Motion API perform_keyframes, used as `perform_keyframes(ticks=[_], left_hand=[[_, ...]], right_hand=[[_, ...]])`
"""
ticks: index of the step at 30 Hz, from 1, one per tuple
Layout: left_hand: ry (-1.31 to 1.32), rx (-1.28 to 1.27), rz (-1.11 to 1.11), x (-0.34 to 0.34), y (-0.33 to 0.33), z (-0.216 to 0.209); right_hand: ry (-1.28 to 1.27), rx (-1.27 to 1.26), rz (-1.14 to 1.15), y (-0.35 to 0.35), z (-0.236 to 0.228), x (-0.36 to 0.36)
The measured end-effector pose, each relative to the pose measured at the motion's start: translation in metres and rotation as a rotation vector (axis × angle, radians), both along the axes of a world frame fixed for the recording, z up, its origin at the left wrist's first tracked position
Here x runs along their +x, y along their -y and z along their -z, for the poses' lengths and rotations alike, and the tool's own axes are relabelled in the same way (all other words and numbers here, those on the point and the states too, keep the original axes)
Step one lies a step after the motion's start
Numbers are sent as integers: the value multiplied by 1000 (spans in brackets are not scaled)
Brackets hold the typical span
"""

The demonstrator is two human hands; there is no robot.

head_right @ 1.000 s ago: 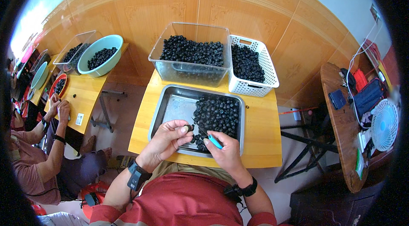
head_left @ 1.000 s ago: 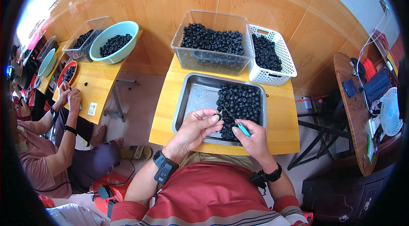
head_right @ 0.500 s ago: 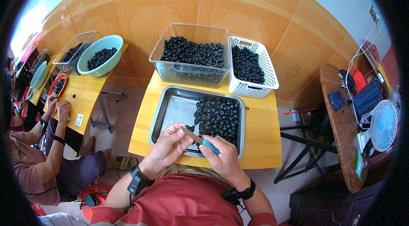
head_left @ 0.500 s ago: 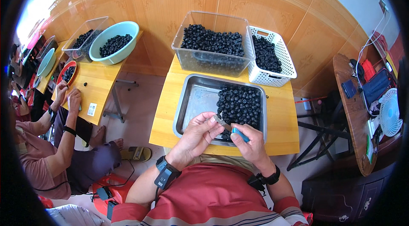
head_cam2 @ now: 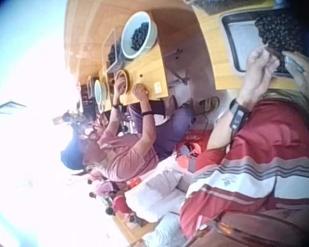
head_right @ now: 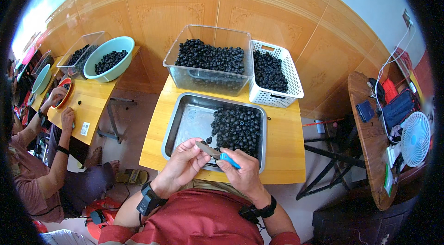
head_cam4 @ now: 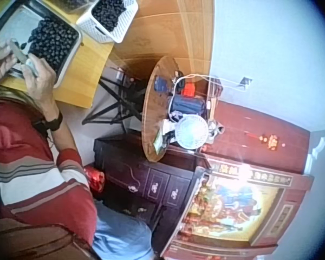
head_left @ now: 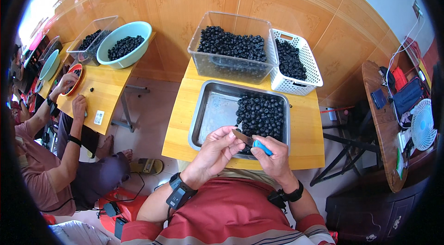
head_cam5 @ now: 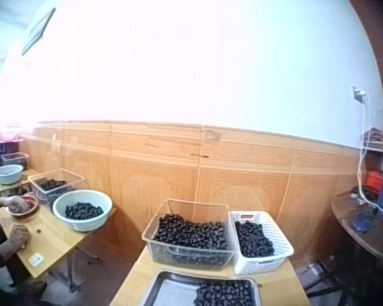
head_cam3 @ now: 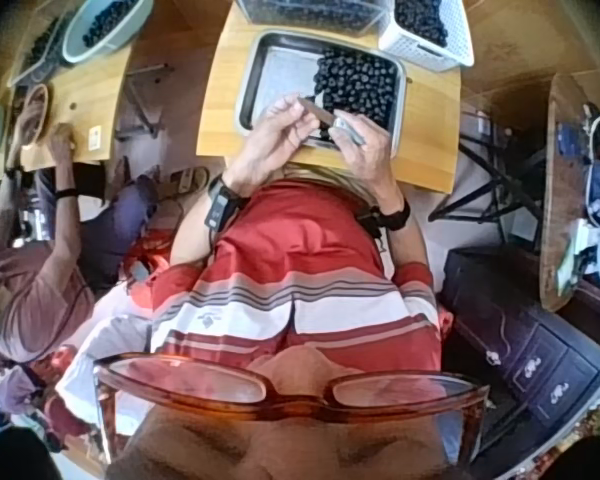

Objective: Processing small black nuts using a utility knife to remove stems or peel them at a low workbench.

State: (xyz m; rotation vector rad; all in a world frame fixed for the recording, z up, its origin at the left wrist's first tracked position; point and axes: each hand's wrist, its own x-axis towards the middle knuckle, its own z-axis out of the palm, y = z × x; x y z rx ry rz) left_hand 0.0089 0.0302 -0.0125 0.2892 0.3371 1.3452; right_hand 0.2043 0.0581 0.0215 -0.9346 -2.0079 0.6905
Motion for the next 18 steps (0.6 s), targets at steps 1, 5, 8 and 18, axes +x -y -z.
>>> perform_keyframes(ticks=[1, 5, 8, 18], left_hand=[[1, 1, 1, 1, 4, -3], [-40, 81, 47, 8, 14, -17], [-11, 86, 67, 3, 9, -12], [-116, 44, 118, 7, 11, -12]], right_hand=[[0, 37, 12, 0, 1, 0], [-178, -286, 226, -16, 11, 14], [-207, -270, 37, -7, -5, 5], [-111, -171, -233, -1, -22, -12]])
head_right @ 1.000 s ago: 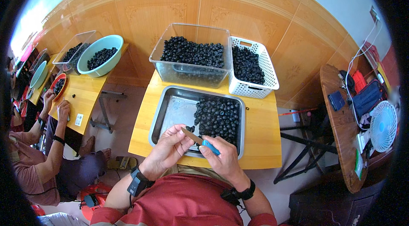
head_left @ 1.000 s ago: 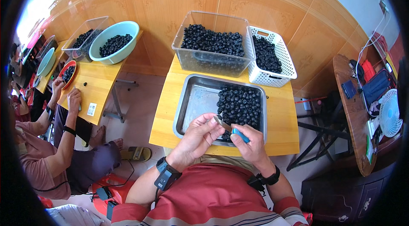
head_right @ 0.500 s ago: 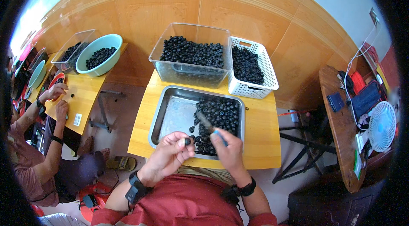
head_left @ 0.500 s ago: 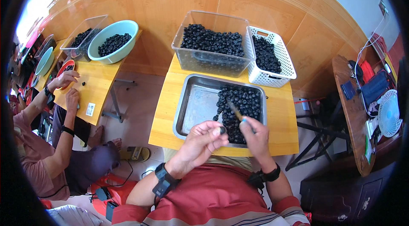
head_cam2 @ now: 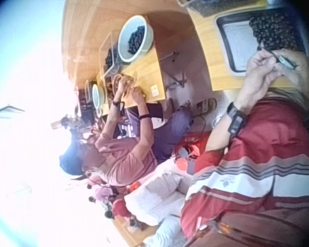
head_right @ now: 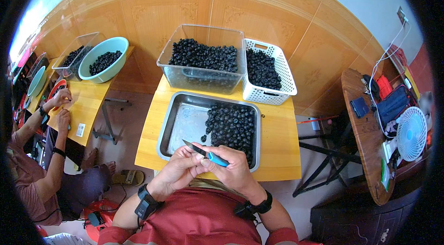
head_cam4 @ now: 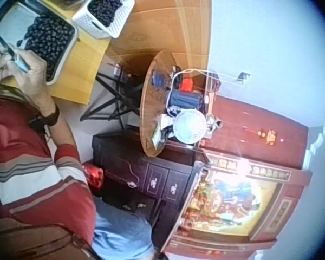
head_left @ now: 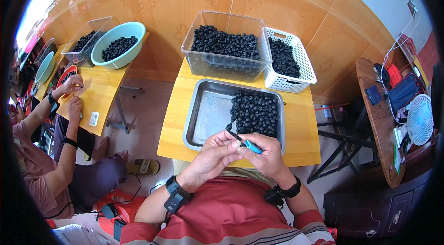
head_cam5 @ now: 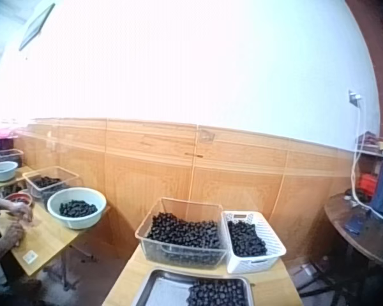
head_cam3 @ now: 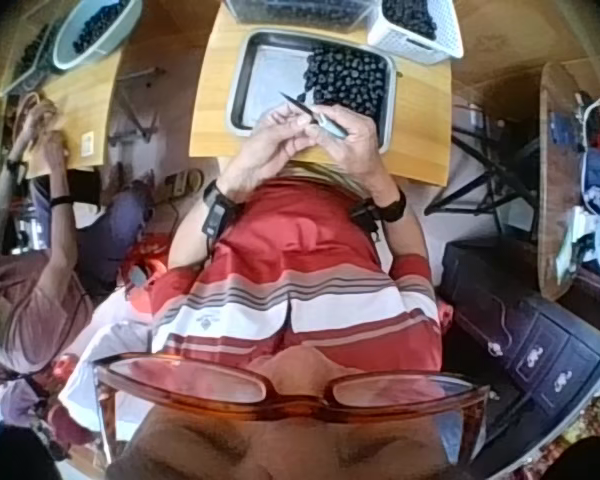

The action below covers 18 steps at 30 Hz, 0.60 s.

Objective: Processing small black nuts using a utility knife to remove stems or peel them at a low workbench.

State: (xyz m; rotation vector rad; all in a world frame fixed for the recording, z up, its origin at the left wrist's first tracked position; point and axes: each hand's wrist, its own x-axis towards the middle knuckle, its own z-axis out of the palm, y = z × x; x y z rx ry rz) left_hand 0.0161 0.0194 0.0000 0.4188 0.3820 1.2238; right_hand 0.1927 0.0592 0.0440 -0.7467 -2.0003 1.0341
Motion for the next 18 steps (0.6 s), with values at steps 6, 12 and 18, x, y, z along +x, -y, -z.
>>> perform_keyframes(ticks=[6, 12, 18], left_hand=[[-193, -50, -34, -1, 0, -5], [-527, 6, -170, -9, -2, 8], [-1130, 277, -275, -7, -13, 9]], right_hand=[[5, -58, 212, -7, 10, 13], [-132, 143, 583, -99, -24, 27], [-7, 228, 744, -183, -10, 49]])
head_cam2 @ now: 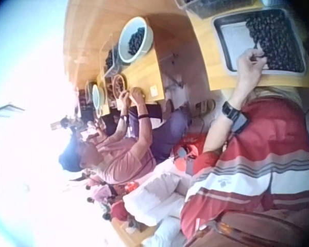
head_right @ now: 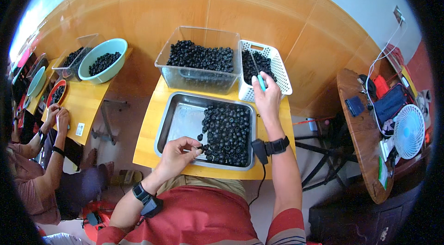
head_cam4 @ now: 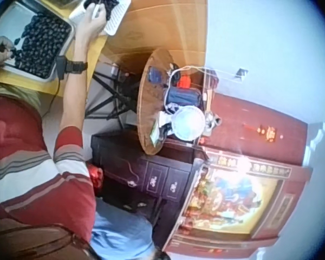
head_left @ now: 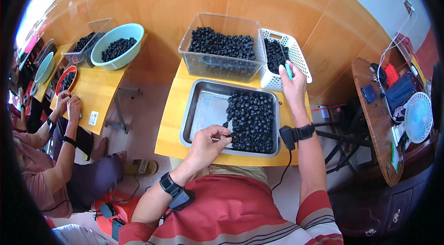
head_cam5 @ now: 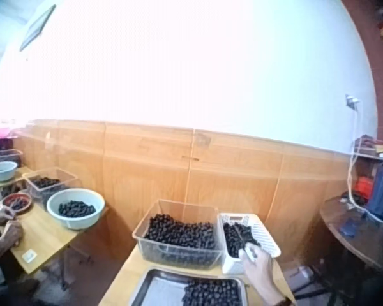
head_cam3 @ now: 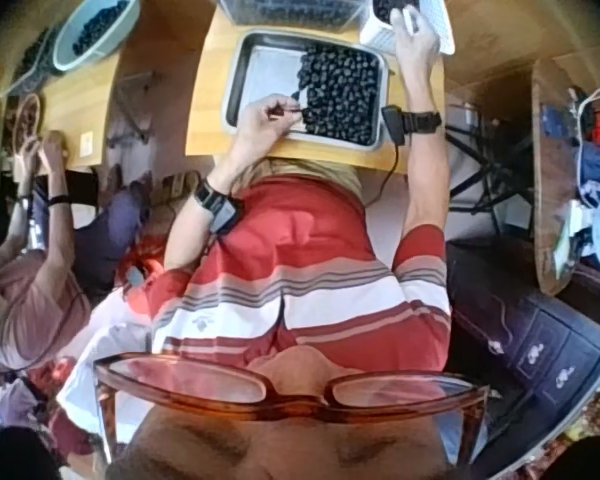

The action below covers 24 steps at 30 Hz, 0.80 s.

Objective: Processing small black nuts using a utility knife to remove stems or peel them at a low workbench.

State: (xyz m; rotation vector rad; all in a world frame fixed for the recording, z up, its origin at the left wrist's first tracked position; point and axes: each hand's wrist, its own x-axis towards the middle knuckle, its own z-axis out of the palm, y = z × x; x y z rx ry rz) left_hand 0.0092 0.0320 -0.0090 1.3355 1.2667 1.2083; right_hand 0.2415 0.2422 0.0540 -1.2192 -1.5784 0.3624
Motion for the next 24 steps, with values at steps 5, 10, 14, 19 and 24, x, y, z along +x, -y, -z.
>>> perform_keyframes(ticks=[5, 10, 14, 19, 24], left_hand=[[-407, 87, -27, -13, -13, -4], [-652, 100, 51, -14, -26, 1], [-737, 75, 127, -14, -36, 1], [-832, 42, 211, -13, -41, -5], [-819, 16, 267, -12, -46, -5]], right_hand=[[53, -74, -172, 61, 20, -17], [-59, -238, -219, 106, 35, -10], [-83, -293, -220, 124, 43, 1], [-87, -294, -226, 135, 42, 5], [-116, -297, -252, 142, 43, 1]])
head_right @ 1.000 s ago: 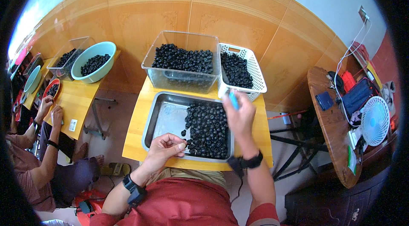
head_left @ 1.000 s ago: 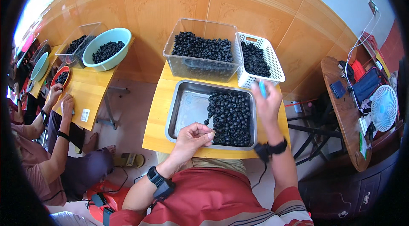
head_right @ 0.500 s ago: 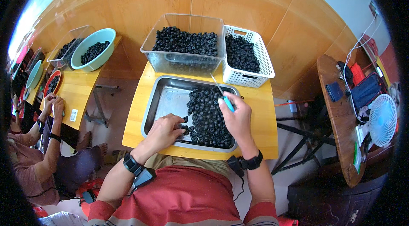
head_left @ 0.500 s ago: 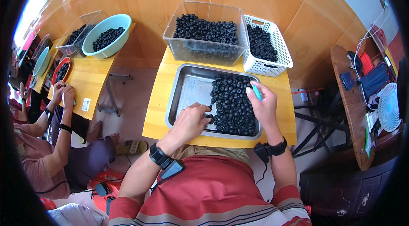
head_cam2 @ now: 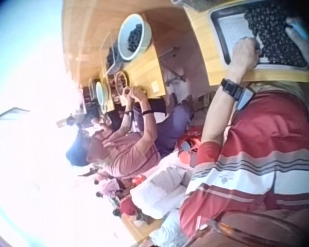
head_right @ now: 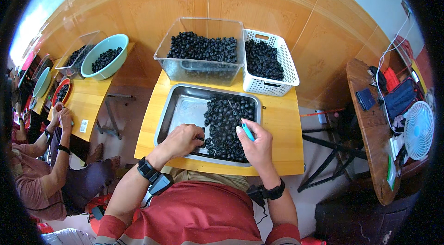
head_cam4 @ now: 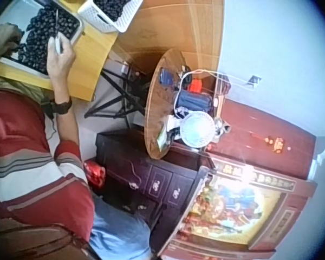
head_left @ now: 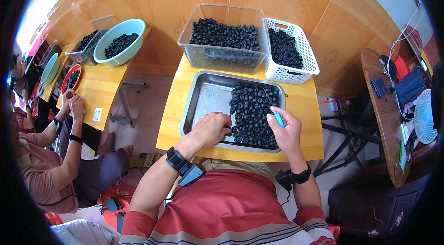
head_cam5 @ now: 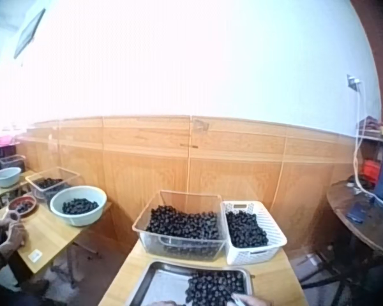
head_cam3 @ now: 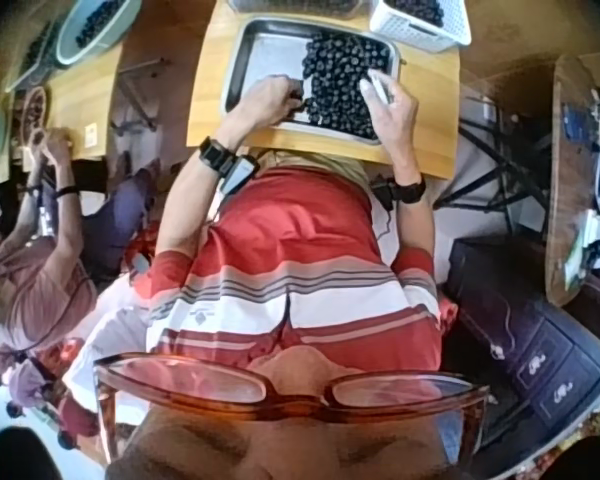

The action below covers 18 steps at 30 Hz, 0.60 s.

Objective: Processing small black nuts using a utility knife to remove stems or peel them at a low workbench.

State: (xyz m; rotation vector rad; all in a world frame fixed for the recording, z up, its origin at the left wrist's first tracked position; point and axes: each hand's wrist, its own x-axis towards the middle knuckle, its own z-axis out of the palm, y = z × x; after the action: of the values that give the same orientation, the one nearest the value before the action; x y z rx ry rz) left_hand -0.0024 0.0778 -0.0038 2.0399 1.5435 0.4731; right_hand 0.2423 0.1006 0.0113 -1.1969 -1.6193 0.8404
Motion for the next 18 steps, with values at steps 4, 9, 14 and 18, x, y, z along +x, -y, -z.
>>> perform_keyframes(ticks=[4, 9, 14, 18], left_hand=[[42, -12, -9, 0, 1, 1], [483, -8, -140, -1, 12, 6], [802, -199, -177, 1, 19, 4], [1147, -334, -215, 7, 29, 1]], right_hand=[[-6, 20, -21, 5, 2, 1], [-37, 26, -46, 15, 6, 0], [-39, -8, -97, 26, 7, -3], [-44, -35, -159, 29, 5, -5]])
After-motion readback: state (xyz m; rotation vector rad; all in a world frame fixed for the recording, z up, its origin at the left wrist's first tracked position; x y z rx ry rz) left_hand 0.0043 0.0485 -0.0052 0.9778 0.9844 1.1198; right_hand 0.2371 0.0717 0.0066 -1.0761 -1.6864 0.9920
